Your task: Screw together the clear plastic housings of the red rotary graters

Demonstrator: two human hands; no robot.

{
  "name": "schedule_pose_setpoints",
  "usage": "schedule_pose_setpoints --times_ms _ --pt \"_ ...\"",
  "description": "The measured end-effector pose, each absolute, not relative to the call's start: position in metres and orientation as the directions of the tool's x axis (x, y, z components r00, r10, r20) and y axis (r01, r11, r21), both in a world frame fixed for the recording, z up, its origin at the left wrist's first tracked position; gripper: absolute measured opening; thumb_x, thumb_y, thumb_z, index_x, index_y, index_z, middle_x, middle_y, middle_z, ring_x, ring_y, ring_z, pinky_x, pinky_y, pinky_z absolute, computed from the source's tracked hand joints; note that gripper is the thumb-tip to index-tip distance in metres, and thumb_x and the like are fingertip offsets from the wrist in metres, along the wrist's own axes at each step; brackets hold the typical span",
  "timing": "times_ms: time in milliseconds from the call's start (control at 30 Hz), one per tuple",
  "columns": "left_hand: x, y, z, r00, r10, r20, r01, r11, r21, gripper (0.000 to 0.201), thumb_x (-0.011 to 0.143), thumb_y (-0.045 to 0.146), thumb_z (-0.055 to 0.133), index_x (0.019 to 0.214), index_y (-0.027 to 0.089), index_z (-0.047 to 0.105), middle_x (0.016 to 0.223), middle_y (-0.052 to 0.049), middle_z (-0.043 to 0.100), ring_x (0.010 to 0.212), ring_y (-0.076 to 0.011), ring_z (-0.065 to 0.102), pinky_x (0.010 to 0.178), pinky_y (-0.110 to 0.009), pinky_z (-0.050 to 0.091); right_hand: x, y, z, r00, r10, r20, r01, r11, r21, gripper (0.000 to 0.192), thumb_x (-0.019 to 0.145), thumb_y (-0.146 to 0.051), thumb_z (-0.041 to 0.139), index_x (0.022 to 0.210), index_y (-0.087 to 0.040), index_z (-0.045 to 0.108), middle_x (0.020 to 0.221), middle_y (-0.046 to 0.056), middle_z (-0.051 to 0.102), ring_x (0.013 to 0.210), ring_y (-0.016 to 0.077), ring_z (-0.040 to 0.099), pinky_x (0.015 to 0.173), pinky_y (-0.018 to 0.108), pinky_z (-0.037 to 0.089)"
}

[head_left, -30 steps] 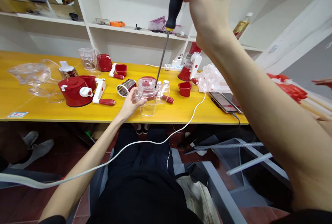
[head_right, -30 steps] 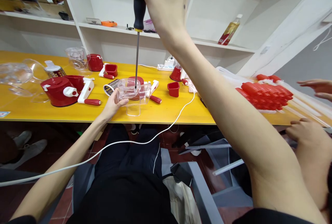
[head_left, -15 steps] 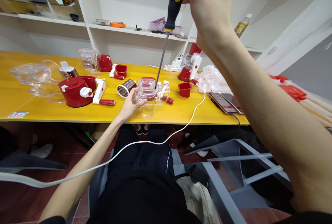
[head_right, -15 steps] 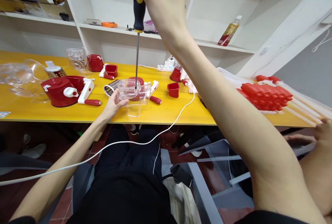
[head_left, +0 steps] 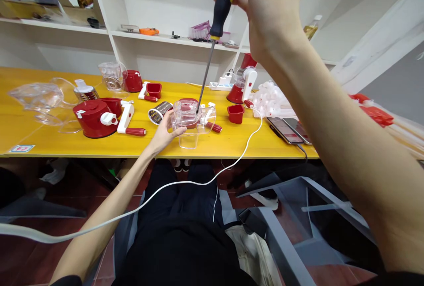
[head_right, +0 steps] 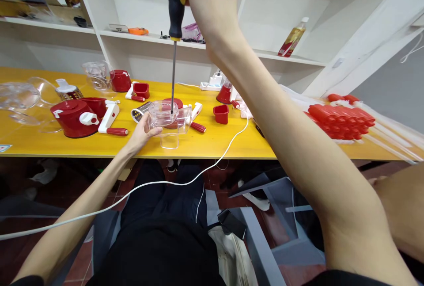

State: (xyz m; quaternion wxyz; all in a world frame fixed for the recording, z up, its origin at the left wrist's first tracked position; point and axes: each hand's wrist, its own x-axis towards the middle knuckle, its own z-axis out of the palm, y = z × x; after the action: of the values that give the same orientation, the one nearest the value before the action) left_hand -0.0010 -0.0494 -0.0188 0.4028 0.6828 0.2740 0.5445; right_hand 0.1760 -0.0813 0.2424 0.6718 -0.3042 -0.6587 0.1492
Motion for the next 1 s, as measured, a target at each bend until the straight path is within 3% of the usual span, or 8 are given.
schedule_pose_setpoints --times_ms 133,233,333,433,567,700,833,1000 --pt "-0.002 -0.064 0.012 0.123 0.675 0.728 0.133 -0.738 0.661 0.07 0.082 0.06 0.075 0.136 0.022 0.052 0.146 -0.013 0.055 0.139 -0.029 0.052 0.122 -0.048 0.039 0.178 -0.082 0.24 0.099 0.657 0.747 0.178 0.727 -0.663 0.021 0.078 -0.022 0.048 0.082 -0.013 0.029 0.069 -0.007 0.035 0.065 -0.0119 0.039 0.069 0.006 0.042" --pt "0.01 -0.075 0.046 0.261 0.57 0.779 0.221 -0.821 0.527 0.043 0.095 0.049 0.063 0.128 0.022 0.059 0.135 -0.011 0.062 0.131 -0.0256 0.058 0.119 -0.044 0.043 0.178 -0.082 0.239 0.11 0.679 0.726 0.164 0.708 -0.687 0.015 0.077 -0.018 0.045 0.085 -0.01 0.035 0.071 -0.008 0.039 0.069 -0.0127 0.044 0.077 0.008 0.048" --pt "0.024 -0.074 0.069 0.426 0.577 0.697 0.092 -0.794 0.601 0.033 0.1 0.046 0.057 0.118 0.019 0.061 0.109 -0.009 0.073 0.108 -0.0218 0.07 0.101 -0.038 0.056 0.181 -0.08 0.239 0.104 0.673 0.733 0.156 0.716 -0.68 0.014 0.079 -0.016 0.045 0.088 -0.008 0.038 0.072 -0.007 0.038 0.071 -0.0124 0.047 0.08 0.008 0.05" --pt "0.031 -0.067 0.076 0.431 0.607 0.668 0.03 -0.749 0.662 0.025 0.099 0.042 0.059 0.101 0.017 0.061 0.09 -0.006 0.072 0.086 -0.0162 0.073 0.083 -0.03 0.06 0.184 -0.078 0.239 0.091 0.656 0.749 0.163 0.732 -0.661 0.012 0.082 -0.016 0.044 0.087 -0.006 0.041 0.075 -0.006 0.041 0.067 -0.0127 0.047 0.08 0.007 0.051" --pt "0.031 -0.062 0.075 0.405 0.62 0.673 0.073 -0.755 0.652 0.024 0.096 0.04 0.065 0.091 0.016 0.06 0.083 -0.003 0.069 0.076 -0.0128 0.07 0.075 -0.026 0.059 0.183 -0.075 0.238 0.099 0.642 0.76 0.188 0.738 -0.648 0.024 0.08 -0.026 0.05 0.087 -0.005 0.044 0.078 -0.005 0.043 0.074 -0.0135 0.048 0.083 0.005 0.051" --pt "0.033 -0.062 0.074 0.393 0.627 0.672 0.077 -0.751 0.656 0.03 0.094 0.046 0.067 0.089 0.018 0.057 0.081 -0.001 0.067 0.072 -0.0121 0.069 0.071 -0.025 0.058 0.181 -0.071 0.237 0.09 0.571 0.816 0.194 0.794 -0.577 0.048 0.064 -0.037 0.068 0.093 -0.003 0.05 0.073 -0.006 0.041 0.074 -0.0127 0.045 0.077 0.001 0.047" --pt "0.034 -0.061 0.074 0.377 0.63 0.679 0.09 -0.754 0.65 0.036 0.092 0.051 0.069 0.086 0.019 0.054 0.081 -0.001 0.065 0.069 -0.0119 0.068 0.067 -0.024 0.056 0.181 -0.067 0.239 0.09 0.55 0.831 0.181 0.811 -0.556 0.034 0.067 -0.026 0.064 0.082 -0.007 0.04 0.068 -0.007 0.039 0.066 -0.013 0.037 0.067 0.001 0.041" --pt "0.035 -0.062 0.075 0.363 0.65 0.668 0.092 -0.738 0.668 0.041 0.09 0.056 0.07 0.082 0.02 0.05 0.075 0.0 0.065 0.07 -0.0133 0.069 0.064 -0.025 0.054 0.179 -0.065 0.238 0.073 0.596 0.799 0.182 0.78 -0.599 0.018 0.082 -0.024 0.044 0.086 -0.008 0.037 0.077 -0.005 0.041 0.074 -0.0111 0.051 0.075 0.003 0.049"
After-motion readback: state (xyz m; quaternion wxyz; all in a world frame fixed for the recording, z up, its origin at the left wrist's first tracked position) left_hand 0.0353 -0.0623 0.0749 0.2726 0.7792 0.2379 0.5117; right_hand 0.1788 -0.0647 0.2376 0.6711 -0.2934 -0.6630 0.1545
